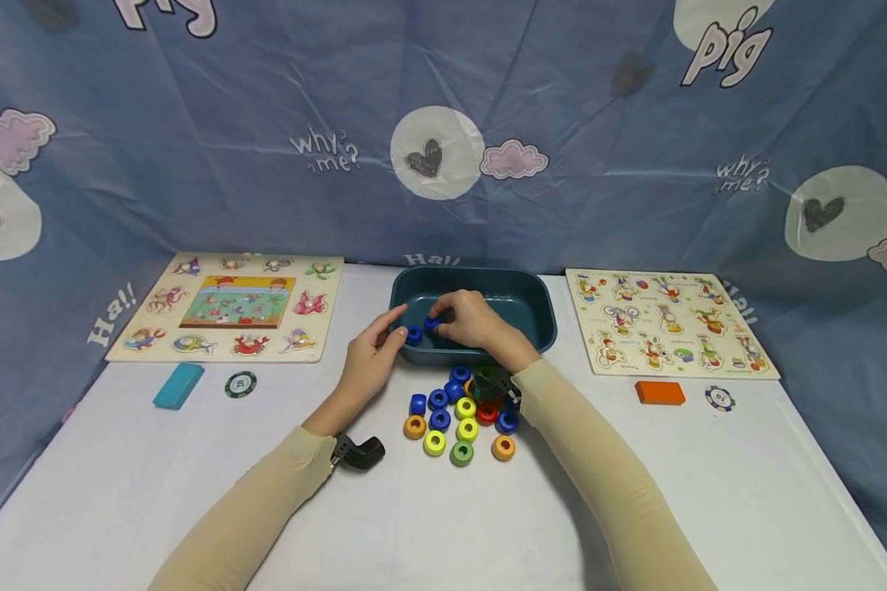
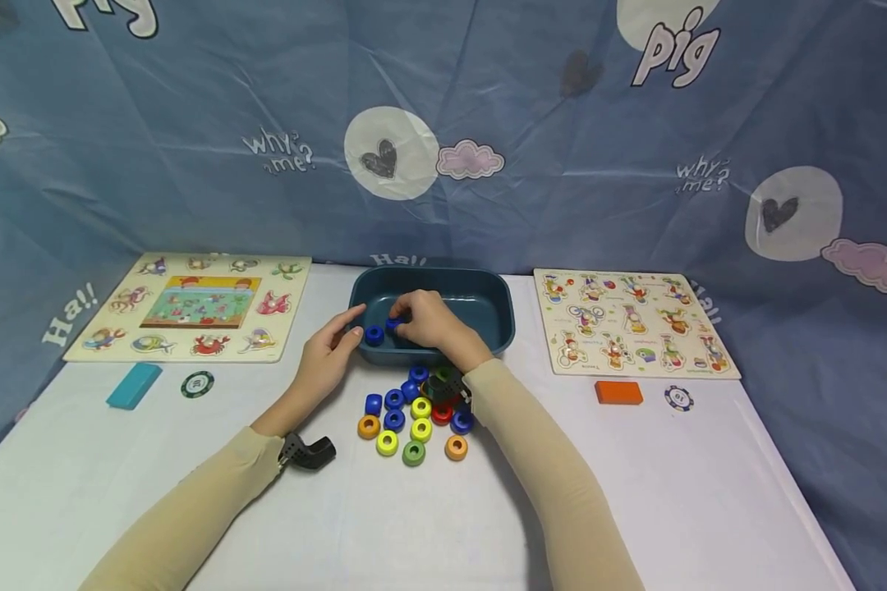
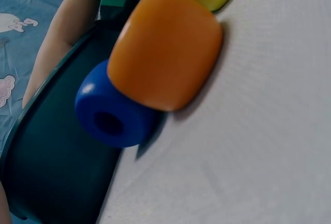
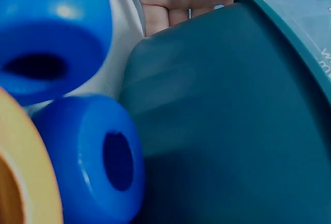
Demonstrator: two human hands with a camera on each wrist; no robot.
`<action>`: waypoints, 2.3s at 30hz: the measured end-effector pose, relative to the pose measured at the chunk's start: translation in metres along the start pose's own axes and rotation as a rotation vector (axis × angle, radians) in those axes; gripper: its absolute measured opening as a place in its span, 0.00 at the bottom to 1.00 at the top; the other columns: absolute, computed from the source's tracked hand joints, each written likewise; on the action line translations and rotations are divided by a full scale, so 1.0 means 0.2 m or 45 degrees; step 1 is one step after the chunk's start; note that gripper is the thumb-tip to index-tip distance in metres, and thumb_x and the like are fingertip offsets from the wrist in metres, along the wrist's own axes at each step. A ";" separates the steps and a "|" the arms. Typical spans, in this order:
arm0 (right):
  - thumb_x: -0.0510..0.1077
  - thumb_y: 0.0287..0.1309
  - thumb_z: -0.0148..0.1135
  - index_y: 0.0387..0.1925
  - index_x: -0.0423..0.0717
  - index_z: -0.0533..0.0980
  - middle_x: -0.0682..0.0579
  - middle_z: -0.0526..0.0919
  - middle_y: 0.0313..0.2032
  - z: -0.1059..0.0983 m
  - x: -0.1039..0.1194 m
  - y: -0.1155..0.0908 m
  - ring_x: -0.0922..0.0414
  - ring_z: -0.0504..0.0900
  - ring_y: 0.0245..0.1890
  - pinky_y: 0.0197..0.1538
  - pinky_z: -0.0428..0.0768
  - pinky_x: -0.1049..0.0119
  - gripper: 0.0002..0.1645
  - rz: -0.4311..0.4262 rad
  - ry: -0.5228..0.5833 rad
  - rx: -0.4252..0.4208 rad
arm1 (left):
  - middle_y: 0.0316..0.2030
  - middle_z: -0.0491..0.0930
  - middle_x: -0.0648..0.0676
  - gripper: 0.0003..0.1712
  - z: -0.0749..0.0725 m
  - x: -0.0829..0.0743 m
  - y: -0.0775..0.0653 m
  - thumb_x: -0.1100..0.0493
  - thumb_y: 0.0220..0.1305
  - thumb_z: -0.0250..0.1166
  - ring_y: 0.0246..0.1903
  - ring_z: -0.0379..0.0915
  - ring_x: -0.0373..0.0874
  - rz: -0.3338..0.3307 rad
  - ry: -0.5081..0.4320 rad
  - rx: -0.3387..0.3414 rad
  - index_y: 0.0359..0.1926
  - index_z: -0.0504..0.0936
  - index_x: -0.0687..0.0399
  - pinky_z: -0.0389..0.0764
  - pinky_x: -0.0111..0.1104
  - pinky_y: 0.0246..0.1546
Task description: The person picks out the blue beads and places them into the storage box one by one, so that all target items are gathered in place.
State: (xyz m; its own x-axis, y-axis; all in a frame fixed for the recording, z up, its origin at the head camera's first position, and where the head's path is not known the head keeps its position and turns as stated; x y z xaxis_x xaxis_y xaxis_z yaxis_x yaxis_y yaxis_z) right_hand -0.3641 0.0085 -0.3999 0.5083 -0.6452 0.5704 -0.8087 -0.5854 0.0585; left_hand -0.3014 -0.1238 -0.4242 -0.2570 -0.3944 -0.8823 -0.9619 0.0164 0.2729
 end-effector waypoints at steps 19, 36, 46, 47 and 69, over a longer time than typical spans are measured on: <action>0.39 0.58 0.64 0.49 0.39 0.80 0.44 0.85 0.47 -0.15 0.10 -0.13 0.54 0.85 0.36 0.42 0.83 0.63 0.16 -0.190 0.055 -0.214 | 0.60 0.76 0.54 0.23 0.00 -0.01 0.00 0.56 0.72 0.55 0.41 0.70 0.44 0.012 0.004 0.000 0.66 0.73 0.47 0.71 0.32 0.43; 0.42 0.58 0.66 0.47 0.42 0.81 0.48 0.85 0.41 -0.03 0.37 -0.50 0.63 0.77 0.30 0.33 0.78 0.72 0.15 -0.445 0.048 -0.049 | 0.63 0.74 0.52 0.23 0.00 0.01 0.01 0.54 0.72 0.55 0.47 0.71 0.42 0.019 0.021 -0.007 0.65 0.73 0.46 0.73 0.32 0.48; 0.41 0.60 0.63 0.51 0.47 0.81 0.52 0.84 0.44 0.24 0.45 -0.41 0.62 0.77 0.36 0.43 0.77 0.70 0.16 -0.316 -0.266 0.337 | 0.61 0.76 0.54 0.23 0.02 -0.02 0.01 0.54 0.72 0.54 0.41 0.70 0.43 0.036 0.010 0.013 0.66 0.72 0.46 0.72 0.27 0.41; 0.41 0.60 0.62 0.50 0.48 0.81 0.52 0.84 0.45 0.25 0.45 -0.41 0.61 0.78 0.38 0.45 0.77 0.69 0.16 -0.319 -0.281 0.337 | 0.61 0.76 0.54 0.23 0.02 -0.02 0.01 0.54 0.72 0.54 0.42 0.71 0.43 0.037 0.014 0.010 0.66 0.72 0.45 0.72 0.27 0.42; 0.43 0.59 0.65 0.45 0.45 0.82 0.54 0.84 0.38 0.13 0.50 -0.38 0.63 0.75 0.30 0.36 0.76 0.74 0.13 -0.426 -0.114 0.208 | 0.64 0.73 0.54 0.23 -0.01 -0.01 0.00 0.55 0.72 0.55 0.58 0.73 0.47 0.023 0.019 0.002 0.66 0.73 0.46 0.75 0.43 0.57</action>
State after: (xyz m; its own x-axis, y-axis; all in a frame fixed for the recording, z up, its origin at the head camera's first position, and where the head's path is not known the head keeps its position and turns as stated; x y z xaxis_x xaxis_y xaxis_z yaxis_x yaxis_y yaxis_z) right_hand -0.2439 -0.0239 -0.3693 0.7660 -0.4411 0.4676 -0.5394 -0.8368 0.0943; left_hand -0.3005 -0.1243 -0.4216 -0.2731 -0.4079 -0.8712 -0.9572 0.0250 0.2884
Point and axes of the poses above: each hand's wrist, its own y-axis towards the middle knuckle, its own z-axis out of the palm, x = y × z, the point moved 10 cm from there along y, towards the middle knuckle
